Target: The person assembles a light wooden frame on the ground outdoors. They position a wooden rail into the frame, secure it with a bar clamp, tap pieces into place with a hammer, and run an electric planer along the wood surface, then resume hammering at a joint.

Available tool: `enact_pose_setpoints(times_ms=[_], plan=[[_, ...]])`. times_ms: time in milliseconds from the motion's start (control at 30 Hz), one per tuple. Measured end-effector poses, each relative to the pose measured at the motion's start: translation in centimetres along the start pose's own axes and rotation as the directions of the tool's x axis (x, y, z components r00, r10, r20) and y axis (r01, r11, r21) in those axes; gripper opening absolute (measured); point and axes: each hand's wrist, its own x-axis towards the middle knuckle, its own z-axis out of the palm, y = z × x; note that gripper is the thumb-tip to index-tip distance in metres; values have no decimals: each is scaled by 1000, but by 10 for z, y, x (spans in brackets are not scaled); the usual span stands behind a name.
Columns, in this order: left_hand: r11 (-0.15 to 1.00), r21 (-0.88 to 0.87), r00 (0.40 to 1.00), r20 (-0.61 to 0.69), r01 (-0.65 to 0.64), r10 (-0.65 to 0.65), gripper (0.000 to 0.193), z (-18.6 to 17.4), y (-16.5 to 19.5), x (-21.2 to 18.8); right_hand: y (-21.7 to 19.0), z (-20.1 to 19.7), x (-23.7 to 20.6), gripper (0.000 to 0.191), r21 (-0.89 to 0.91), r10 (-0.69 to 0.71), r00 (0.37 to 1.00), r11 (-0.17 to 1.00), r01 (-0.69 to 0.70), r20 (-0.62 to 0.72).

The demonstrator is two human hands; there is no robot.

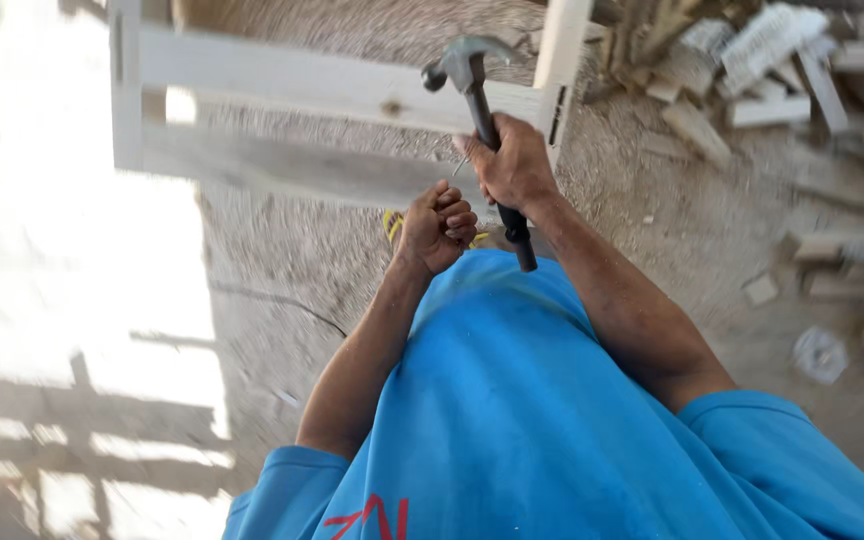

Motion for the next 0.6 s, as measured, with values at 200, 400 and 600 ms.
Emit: enact_pose_setpoints(times_ms=[200,400,600], plan=[[981,81,979,90,177,-184,26,22,41,27,19,7,-32,28,145,143,950,984,-106,-277],[935,312,957,-278,166,-77,27,71,32,32,39,-7,-63,24,254,238,878,957,-139,-416],[800,599,992,82,31,-99,31,84,19,55,55,-38,-87,20,258,253,818,957,-134,-517]])
